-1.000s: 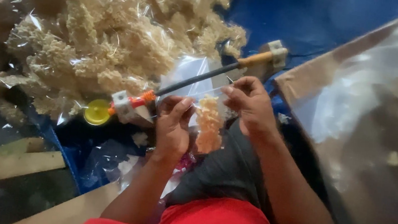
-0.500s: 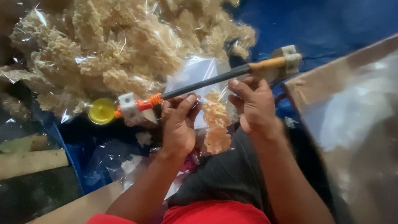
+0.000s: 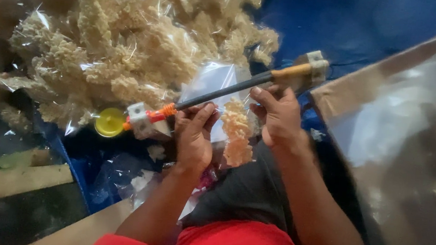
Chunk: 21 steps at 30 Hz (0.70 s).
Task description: The person is manually packaging snacks by scooping them into small plastic bags and sealing the bags with a heat sealer.
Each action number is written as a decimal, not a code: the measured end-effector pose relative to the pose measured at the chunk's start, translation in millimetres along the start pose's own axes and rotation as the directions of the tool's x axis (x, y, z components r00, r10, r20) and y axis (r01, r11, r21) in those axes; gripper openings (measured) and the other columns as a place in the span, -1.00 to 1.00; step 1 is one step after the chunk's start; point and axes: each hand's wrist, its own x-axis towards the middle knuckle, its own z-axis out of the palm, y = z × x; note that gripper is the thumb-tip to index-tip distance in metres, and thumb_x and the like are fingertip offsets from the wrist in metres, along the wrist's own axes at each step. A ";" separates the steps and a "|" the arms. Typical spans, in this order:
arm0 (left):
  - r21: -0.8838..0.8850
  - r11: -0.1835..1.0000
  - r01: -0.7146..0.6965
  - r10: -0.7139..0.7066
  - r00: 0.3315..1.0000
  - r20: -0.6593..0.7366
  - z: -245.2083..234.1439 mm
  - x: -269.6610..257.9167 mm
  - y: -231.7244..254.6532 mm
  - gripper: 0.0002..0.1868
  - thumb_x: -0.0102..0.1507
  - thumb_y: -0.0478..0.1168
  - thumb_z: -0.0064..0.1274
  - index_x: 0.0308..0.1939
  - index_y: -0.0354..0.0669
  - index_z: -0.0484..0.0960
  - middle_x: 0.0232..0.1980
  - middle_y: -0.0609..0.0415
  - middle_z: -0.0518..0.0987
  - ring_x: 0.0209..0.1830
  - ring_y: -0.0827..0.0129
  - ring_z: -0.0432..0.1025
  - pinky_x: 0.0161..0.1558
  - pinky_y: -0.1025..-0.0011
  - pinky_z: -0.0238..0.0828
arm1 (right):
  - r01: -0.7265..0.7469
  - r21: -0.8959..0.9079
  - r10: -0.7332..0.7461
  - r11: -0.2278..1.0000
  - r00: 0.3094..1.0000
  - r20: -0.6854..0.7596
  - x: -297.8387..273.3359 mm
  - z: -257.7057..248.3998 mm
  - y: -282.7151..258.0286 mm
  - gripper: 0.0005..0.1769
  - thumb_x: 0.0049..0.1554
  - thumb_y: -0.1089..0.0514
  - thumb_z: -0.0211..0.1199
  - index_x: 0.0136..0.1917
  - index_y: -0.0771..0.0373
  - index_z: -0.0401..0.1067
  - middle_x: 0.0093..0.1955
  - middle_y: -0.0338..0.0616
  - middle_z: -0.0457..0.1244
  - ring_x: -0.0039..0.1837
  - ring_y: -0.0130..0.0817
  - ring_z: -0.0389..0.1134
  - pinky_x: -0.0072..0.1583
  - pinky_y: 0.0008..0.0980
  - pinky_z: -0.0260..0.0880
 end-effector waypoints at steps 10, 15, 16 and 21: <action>-0.015 1.000 0.003 -0.003 1.000 0.007 -5.5 5.0 -6.7 -0.73 0.17 -0.48 0.32 -0.27 -0.13 0.52 -0.17 -0.13 0.68 -0.10 0.05 0.65 -0.04 0.18 0.69 | 0.018 0.000 -0.018 1.000 1.000 -0.020 -6.7 7.1 -1.3 -0.49 -0.02 0.20 0.60 -0.06 0.06 0.24 -0.13 -0.32 0.15 -0.02 -0.36 0.40 0.00 -0.35 0.51; -0.002 1.000 -0.012 0.012 1.000 0.015 -4.8 5.4 -6.4 -0.72 0.18 -0.50 0.30 -0.27 -0.14 0.50 -0.20 -0.10 0.67 -0.14 0.11 0.65 -0.09 0.27 0.70 | 0.055 0.000 -0.055 0.999 0.998 -0.013 -2.9 6.9 1.7 -0.48 -0.05 0.15 0.64 -0.08 0.05 0.25 -0.16 -0.34 0.17 -0.09 -0.40 0.38 -0.03 -0.40 0.49; 0.000 1.000 -0.017 0.017 1.000 0.024 -6.3 6.7 -8.7 -0.73 0.19 -0.49 0.30 -0.27 -0.13 0.50 -0.20 -0.08 0.67 -0.14 0.14 0.65 -0.09 0.28 0.70 | 0.070 0.004 -0.070 0.998 0.997 -0.014 -2.3 7.1 3.2 -0.49 -0.03 0.18 0.62 -0.07 0.07 0.25 -0.17 -0.32 0.19 -0.10 -0.41 0.39 -0.05 -0.42 0.49; -0.007 0.999 -0.040 0.041 0.996 0.084 5.7 -16.0 -2.3 -0.74 0.22 -0.46 0.27 -0.29 -0.08 0.50 -0.26 0.05 0.64 -0.15 0.20 0.64 -0.09 0.34 0.70 | 0.147 0.024 -0.148 0.989 0.989 0.008 -19.4 -5.3 -16.1 -0.53 -0.02 0.19 0.62 -0.09 0.05 0.28 -0.22 -0.31 0.20 -0.21 -0.42 0.38 -0.15 -0.49 0.46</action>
